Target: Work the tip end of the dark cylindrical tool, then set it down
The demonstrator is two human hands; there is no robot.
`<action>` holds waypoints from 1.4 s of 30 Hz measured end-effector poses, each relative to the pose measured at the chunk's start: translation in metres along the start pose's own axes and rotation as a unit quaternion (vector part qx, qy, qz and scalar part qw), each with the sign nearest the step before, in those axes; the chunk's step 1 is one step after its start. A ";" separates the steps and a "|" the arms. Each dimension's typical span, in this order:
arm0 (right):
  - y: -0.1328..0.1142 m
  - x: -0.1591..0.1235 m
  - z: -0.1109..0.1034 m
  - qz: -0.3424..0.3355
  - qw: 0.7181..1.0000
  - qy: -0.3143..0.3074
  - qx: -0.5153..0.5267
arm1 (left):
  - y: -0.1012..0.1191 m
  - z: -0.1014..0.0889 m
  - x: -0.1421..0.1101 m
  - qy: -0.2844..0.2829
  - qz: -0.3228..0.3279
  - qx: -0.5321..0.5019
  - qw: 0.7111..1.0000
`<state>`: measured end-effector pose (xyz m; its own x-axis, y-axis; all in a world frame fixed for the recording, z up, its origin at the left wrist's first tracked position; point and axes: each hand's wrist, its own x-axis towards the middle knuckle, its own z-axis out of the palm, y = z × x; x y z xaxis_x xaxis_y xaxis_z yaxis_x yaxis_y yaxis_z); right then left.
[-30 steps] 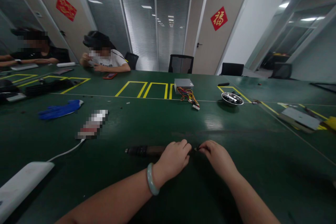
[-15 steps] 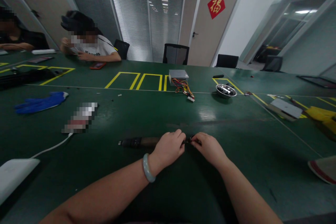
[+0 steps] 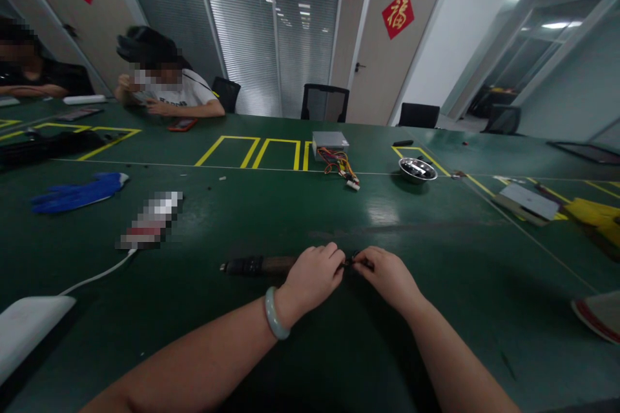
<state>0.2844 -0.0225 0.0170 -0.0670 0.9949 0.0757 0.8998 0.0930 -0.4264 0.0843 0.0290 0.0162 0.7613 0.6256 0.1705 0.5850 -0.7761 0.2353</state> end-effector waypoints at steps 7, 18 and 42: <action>-0.002 -0.001 -0.004 -0.005 1.000 -0.006 -0.001 | 0.000 0.001 0.000 0.012 0.005 0.000 1.000; -0.003 -0.001 -0.002 -0.049 0.998 -0.007 -0.024 | 0.000 0.003 0.001 0.012 0.016 0.014 1.000; -0.005 0.002 0.009 -0.074 0.996 0.001 -0.048 | -0.003 0.003 0.001 0.005 0.023 0.009 1.000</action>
<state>0.2764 -0.0210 0.0112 -0.2015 0.9705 0.1324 0.9171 0.2344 -0.3225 0.0844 0.0314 0.0126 0.7846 0.5903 0.1898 0.5549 -0.8050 0.2099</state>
